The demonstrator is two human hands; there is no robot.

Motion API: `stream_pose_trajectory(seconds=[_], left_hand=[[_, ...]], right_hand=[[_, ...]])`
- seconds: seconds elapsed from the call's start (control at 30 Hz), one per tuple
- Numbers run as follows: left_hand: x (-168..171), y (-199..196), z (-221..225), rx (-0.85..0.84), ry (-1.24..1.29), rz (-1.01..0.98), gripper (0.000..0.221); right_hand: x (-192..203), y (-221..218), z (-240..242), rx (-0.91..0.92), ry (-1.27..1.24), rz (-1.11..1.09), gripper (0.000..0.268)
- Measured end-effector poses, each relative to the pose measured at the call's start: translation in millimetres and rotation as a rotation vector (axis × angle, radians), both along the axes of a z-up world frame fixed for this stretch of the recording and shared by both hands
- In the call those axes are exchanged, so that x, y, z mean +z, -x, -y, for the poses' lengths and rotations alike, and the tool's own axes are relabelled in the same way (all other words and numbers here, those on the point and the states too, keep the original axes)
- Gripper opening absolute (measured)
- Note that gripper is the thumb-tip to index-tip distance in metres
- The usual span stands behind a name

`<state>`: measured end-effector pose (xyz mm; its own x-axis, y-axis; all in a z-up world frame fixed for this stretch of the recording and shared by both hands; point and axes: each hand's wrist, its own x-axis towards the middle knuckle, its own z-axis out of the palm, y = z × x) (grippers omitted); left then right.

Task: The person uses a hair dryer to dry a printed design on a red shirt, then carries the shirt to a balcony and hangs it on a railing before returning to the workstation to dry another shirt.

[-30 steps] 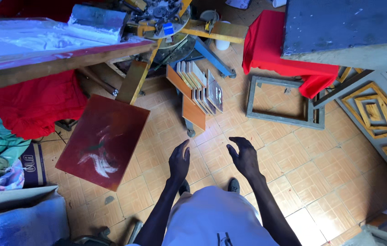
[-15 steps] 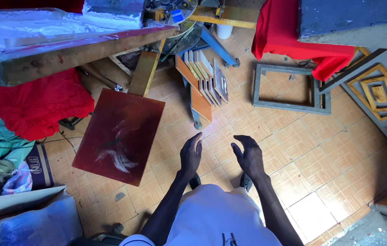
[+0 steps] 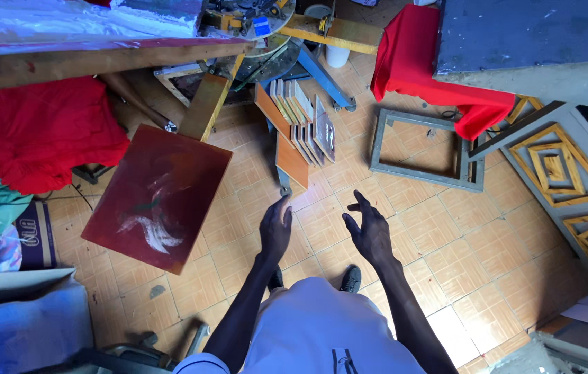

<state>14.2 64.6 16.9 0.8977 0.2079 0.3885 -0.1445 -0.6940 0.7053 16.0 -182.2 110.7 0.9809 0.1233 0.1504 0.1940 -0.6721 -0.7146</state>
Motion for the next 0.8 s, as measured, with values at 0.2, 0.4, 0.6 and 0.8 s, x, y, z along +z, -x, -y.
stream_pose_trajectory(seconds=[0.2, 0.4, 0.6, 0.8], left_hand=[[-19.9, -0.5, -34.9, 0.210, -0.209, -0.151, 0.059], [-76.7, 18.6, -127.2, 0.606, -0.601, -0.312, 0.095], [-104.3, 50.3, -196.5, 0.742, -0.713, -0.428, 0.104], [-127.5, 70.5, -226.7, 0.753, -0.720, -0.440, 0.114]], right_hand=[[-18.7, -7.6, 25.2, 0.035, 0.015, 0.016, 0.055], [-28.5, -10.6, 39.0, 0.014, 0.033, -0.005, 0.051], [-22.7, -10.3, 34.3, 0.001, 0.038, -0.032, 0.048], [-26.4, -8.6, 29.1, -0.001, 0.040, -0.021, 0.046]])
